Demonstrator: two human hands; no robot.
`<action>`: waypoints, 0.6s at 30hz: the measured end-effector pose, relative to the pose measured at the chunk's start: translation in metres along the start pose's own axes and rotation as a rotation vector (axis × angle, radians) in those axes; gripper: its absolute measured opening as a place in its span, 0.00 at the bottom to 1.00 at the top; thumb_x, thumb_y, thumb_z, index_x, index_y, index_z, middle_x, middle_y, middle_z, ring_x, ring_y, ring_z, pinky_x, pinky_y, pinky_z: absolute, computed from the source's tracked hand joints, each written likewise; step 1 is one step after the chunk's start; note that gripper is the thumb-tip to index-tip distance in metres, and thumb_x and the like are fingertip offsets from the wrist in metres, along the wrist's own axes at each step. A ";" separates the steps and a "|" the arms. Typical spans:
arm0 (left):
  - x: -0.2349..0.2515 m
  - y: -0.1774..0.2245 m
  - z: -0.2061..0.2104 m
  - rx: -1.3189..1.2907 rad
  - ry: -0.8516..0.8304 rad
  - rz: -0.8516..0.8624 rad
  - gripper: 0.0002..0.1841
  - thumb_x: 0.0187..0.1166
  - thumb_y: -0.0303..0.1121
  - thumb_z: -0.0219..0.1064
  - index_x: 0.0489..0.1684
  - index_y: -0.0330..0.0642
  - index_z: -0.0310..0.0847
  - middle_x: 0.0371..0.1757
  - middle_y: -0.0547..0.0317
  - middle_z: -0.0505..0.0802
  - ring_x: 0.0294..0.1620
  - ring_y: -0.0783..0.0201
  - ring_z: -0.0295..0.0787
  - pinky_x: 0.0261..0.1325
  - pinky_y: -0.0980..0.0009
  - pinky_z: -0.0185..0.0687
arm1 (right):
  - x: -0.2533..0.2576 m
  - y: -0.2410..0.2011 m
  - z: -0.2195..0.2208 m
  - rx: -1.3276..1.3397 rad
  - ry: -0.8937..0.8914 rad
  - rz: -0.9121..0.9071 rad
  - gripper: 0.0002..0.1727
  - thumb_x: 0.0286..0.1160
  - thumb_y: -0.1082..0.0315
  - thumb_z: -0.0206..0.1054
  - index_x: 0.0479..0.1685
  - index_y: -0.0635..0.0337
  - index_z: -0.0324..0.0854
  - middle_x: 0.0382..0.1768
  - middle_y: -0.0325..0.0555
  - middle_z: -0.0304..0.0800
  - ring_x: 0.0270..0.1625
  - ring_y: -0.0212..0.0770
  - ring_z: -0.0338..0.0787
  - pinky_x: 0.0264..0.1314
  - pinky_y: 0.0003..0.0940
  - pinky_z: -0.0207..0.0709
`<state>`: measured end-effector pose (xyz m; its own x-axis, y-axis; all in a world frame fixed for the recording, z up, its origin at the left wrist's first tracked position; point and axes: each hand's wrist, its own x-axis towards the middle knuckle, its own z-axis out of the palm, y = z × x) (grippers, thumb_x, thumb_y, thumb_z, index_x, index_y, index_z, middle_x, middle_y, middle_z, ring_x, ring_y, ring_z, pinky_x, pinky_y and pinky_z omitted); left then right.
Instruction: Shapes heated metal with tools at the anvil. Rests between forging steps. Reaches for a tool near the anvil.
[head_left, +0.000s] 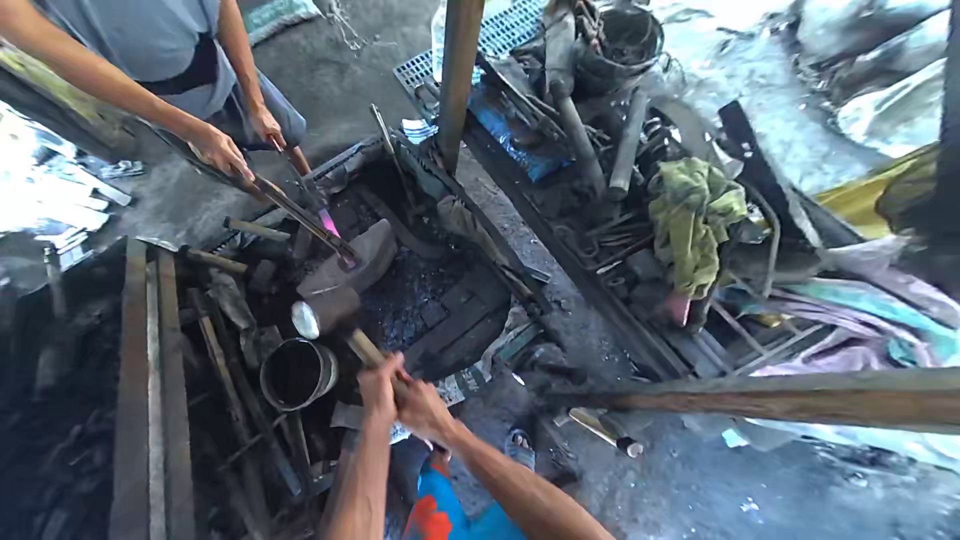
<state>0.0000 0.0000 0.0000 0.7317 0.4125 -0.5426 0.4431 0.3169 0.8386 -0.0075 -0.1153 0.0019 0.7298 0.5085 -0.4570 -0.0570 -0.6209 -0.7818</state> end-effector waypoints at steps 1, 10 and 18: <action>-0.020 -0.020 -0.003 -0.082 -0.007 -0.073 0.11 0.75 0.29 0.71 0.44 0.28 0.84 0.24 0.45 0.90 0.23 0.54 0.88 0.33 0.57 0.90 | -0.022 0.015 0.009 -0.005 -0.049 0.084 0.22 0.70 0.45 0.68 0.58 0.46 0.87 0.43 0.50 0.95 0.47 0.55 0.95 0.49 0.67 0.86; -0.086 -0.143 -0.003 -0.121 0.254 -0.467 0.11 0.77 0.29 0.72 0.45 0.28 0.79 0.21 0.48 0.86 0.17 0.57 0.84 0.22 0.61 0.87 | -0.110 0.091 0.063 0.063 -0.329 0.520 0.32 0.61 0.35 0.71 0.50 0.56 0.87 0.43 0.53 0.94 0.48 0.55 0.95 0.53 0.63 0.87; -0.043 -0.132 -0.005 -0.281 0.074 -0.606 0.06 0.79 0.27 0.57 0.37 0.34 0.76 0.20 0.55 0.83 0.16 0.62 0.80 0.22 0.66 0.83 | -0.066 0.123 -0.003 0.288 -0.568 0.188 0.38 0.70 0.33 0.71 0.68 0.56 0.83 0.51 0.53 0.94 0.52 0.51 0.94 0.61 0.60 0.86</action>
<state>-0.0923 -0.0555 -0.0872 0.3541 0.1459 -0.9237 0.6053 0.7172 0.3453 -0.0604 -0.2270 -0.0633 0.2216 0.6913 -0.6877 -0.3858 -0.5856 -0.7129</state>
